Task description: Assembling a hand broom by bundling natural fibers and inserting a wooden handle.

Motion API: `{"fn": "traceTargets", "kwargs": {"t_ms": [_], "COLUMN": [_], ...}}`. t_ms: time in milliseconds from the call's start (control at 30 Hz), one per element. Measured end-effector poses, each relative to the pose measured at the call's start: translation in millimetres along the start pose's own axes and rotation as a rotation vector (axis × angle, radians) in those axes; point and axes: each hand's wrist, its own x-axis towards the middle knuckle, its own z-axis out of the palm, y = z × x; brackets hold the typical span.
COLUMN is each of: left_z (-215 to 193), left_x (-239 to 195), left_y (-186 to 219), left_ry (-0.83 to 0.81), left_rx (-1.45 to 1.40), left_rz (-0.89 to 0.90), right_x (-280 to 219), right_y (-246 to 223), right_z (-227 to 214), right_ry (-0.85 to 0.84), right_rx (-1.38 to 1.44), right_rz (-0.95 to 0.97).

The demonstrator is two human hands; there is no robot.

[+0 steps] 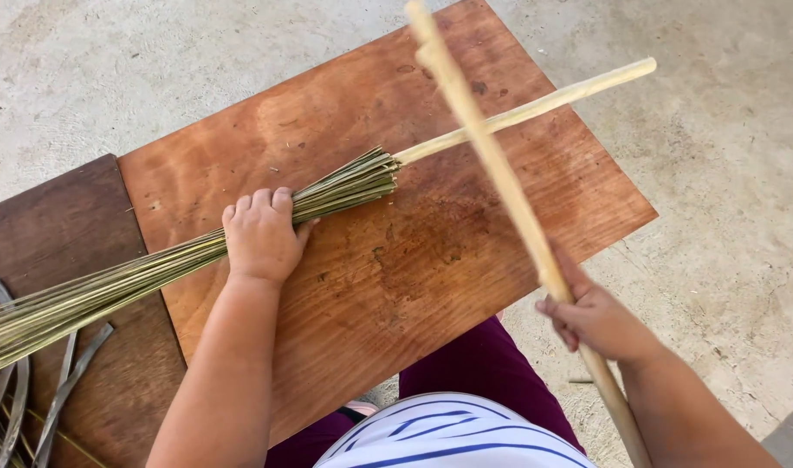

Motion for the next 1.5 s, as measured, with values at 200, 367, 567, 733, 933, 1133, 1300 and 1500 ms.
{"fn": "traceTargets", "kwargs": {"t_ms": [200,367,567,733,933,1133,1300,1500], "left_z": [2,-4,-2,-3,-7,-4,-6,-7], "left_x": [16,27,23,24,37,34,34,27], "left_y": [-8,-4,-10,-3,-11,-12,-17,-11], "left_ry": [-0.044,-0.050,-0.072,-0.003,-0.135,-0.146,-0.132,-0.139], "left_rx": [-0.003,0.015,0.028,0.012,0.040,0.036,-0.006,0.025], "left_rz": [-0.006,-0.036,-0.067,-0.071,-0.149,-0.161,-0.175,-0.199], "right_x": [-9,39,-14,14,31,11,40,1], "right_y": [-22,59,14,38,43,7,51,-14], "right_z": [-37,-38,-25,-77,-47,-60,-18,-15], "right_ry": [0.418,0.296,-0.082,0.238,0.172,0.207,0.070,-0.033], "right_rx": [0.099,0.018,-0.198,0.079,-0.043,-0.036,-0.123,-0.094], "right_rz": [-0.262,-0.245,-0.014,-0.456,-0.071,-0.509,-0.034,-0.041]}}
